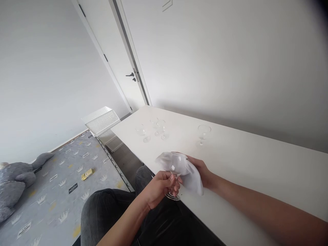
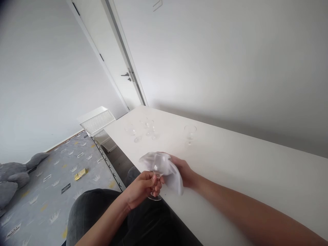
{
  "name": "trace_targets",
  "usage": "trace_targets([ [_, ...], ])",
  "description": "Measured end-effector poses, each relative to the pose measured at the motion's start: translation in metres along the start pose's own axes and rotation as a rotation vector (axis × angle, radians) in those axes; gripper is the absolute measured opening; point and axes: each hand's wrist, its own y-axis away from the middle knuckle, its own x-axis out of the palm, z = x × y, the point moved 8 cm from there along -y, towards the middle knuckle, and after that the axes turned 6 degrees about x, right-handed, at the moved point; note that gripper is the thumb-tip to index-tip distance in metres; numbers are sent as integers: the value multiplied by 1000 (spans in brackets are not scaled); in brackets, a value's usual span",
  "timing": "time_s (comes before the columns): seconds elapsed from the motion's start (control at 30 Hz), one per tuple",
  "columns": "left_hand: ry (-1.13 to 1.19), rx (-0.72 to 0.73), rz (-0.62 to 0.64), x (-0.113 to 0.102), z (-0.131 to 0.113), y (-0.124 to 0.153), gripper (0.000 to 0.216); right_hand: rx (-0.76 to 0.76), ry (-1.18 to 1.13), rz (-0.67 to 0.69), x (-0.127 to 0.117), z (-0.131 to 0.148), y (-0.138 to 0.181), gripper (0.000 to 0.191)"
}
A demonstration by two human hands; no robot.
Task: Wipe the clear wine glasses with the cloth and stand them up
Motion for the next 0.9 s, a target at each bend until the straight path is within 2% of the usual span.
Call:
trace_targets([
  [0.1,131,-15,28,9,2,-4,39,-9,-44,94,-6,-2,0,64],
  [0.17,-33,63,-44,7,0,-8,38,-52,-38,75,-10,0,0,67],
  [0.3,-714,312,-430,-7,-21,-7,27,-248,104,-201,-20,15,2,65],
  [0.33,-804,346,-494,-8,-26,-6,24,-290,137,-276,-23,17,4,65],
  [0.37,-820,347,-502,-8,-26,-7,23,-314,146,-327,-26,18,5,65],
  [0.4,-758,309,-449,-7,-24,-10,25,-311,132,-344,-28,17,4,67],
  [0.43,-631,231,-344,-4,-17,-15,29,-279,102,-325,-30,14,2,72],
  [0.53,-98,-17,-22,15,1,-24,41,-125,8,-155,-27,4,-4,97],
  [0.6,77,-36,15,20,0,-27,43,-64,-16,-112,-26,4,-5,103],
  [0.67,-47,108,-121,9,-8,-33,43,-61,-28,-169,-28,9,-4,94],
  [0.73,-341,271,-346,-5,-17,-31,43,-96,-26,-247,-29,15,-2,75],
  [0.8,-595,330,-500,-12,-20,-27,44,-167,-22,-287,-26,21,0,60],
  [0.83,-663,316,-522,-14,-19,-26,43,-201,-20,-296,-24,22,0,59],
  [0.9,-677,271,-480,-13,-17,-25,41,-249,-9,-312,-21,22,2,67],
])
